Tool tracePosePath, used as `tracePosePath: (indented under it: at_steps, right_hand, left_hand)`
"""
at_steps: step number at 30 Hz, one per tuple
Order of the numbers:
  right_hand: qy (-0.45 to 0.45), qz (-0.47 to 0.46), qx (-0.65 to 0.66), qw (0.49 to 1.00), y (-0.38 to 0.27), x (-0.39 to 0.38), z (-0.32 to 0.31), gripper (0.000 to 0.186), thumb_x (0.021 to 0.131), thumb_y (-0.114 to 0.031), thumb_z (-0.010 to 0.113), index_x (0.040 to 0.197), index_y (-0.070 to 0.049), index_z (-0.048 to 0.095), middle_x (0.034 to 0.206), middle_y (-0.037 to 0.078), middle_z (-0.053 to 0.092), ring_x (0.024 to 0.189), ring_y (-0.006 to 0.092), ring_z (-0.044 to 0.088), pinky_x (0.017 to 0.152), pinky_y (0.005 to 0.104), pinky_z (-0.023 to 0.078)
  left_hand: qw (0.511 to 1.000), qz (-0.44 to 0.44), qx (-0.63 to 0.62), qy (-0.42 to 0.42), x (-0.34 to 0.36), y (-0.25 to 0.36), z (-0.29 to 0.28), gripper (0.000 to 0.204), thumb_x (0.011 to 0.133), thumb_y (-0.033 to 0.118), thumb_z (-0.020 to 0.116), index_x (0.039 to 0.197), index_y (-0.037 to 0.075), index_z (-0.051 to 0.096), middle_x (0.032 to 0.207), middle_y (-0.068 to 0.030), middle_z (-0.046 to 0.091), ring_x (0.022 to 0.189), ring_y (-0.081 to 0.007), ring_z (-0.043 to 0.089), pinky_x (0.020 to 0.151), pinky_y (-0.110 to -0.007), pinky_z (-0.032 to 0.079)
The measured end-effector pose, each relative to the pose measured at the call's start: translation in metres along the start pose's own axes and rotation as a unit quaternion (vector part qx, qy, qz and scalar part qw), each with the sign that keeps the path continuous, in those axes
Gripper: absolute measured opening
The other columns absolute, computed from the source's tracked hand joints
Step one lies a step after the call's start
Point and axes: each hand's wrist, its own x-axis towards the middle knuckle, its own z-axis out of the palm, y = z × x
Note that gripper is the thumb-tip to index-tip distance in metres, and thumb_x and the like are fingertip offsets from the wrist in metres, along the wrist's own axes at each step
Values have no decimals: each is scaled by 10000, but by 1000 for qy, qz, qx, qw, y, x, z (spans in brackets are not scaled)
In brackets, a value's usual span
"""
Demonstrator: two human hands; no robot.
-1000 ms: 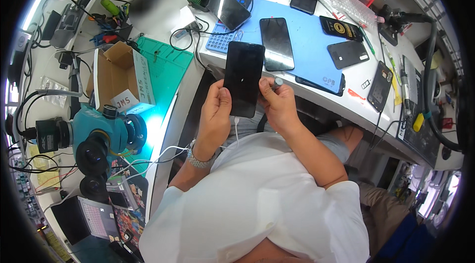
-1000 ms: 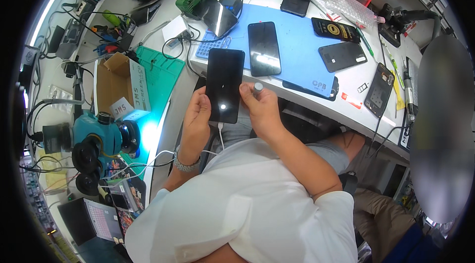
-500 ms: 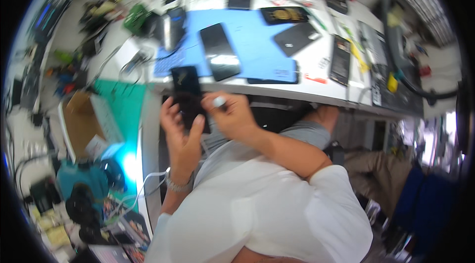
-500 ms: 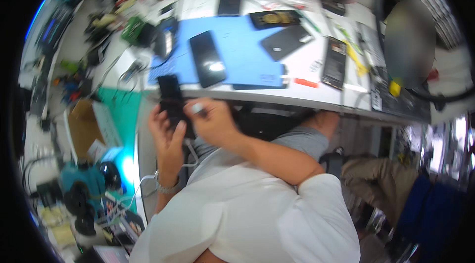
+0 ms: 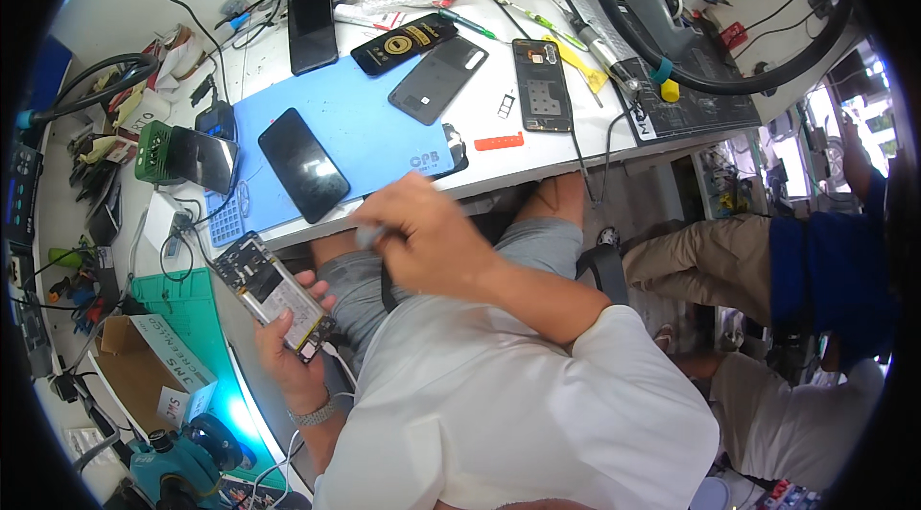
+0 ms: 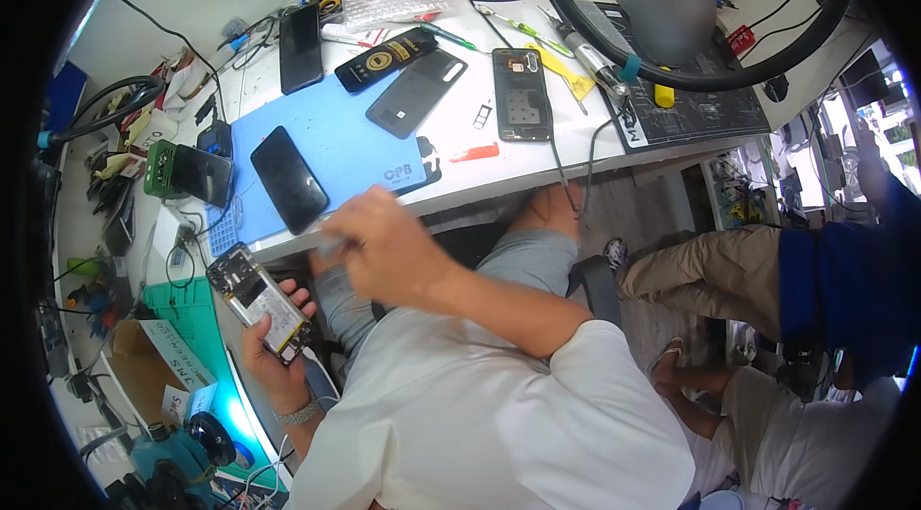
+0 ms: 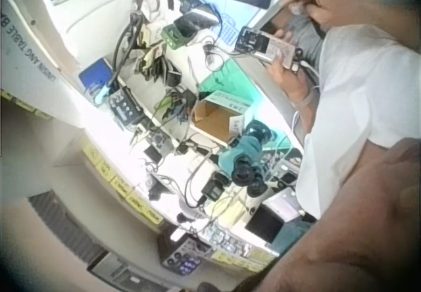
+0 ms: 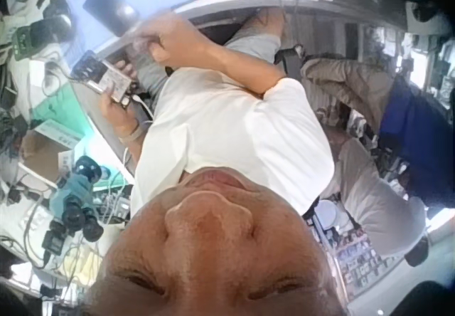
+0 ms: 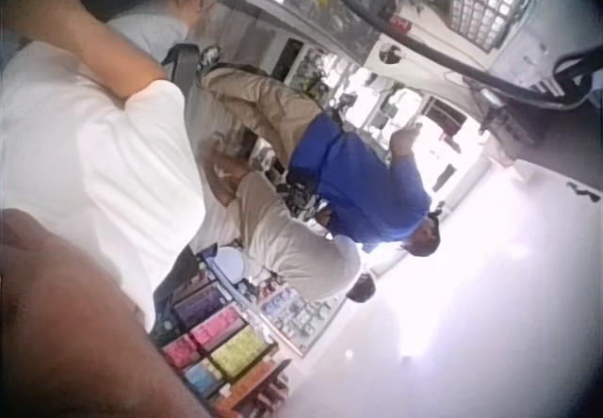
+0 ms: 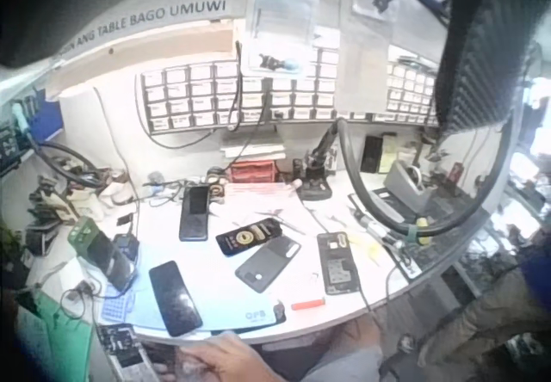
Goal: The person disassembles and reassembles smartphones at a workbench. They remove back covers, disconnect internal components, and use a screwdriver to secure parts. The person handles multiple phones and tools throughout the clip.
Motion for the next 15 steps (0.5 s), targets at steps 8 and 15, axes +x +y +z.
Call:
tracePosePath:
  at_steps: [8,15]
  right_hand:
    - [239,201,-294,903,71,10,-137,209,901,-107,745,1083,-14,787,1097,212,736,1098,393,627,998,464,496]
    - [171,263,-367,876,76,6,-172,197,875,-115,772,1021,16,793,1007,229,735,1053,423,620,924,492,513]
  left_hand:
    - [997,16,-61,-32,1,10,-7,697,959,220,552,1571,-66,378,1427,-363,585,1276,-491,644,1085,-613,544]
    - [998,7,-52,-23,4,6,-12,673,965,235,564,1542,-76,409,1391,-355,615,1198,-443,700,1027,-582,590]
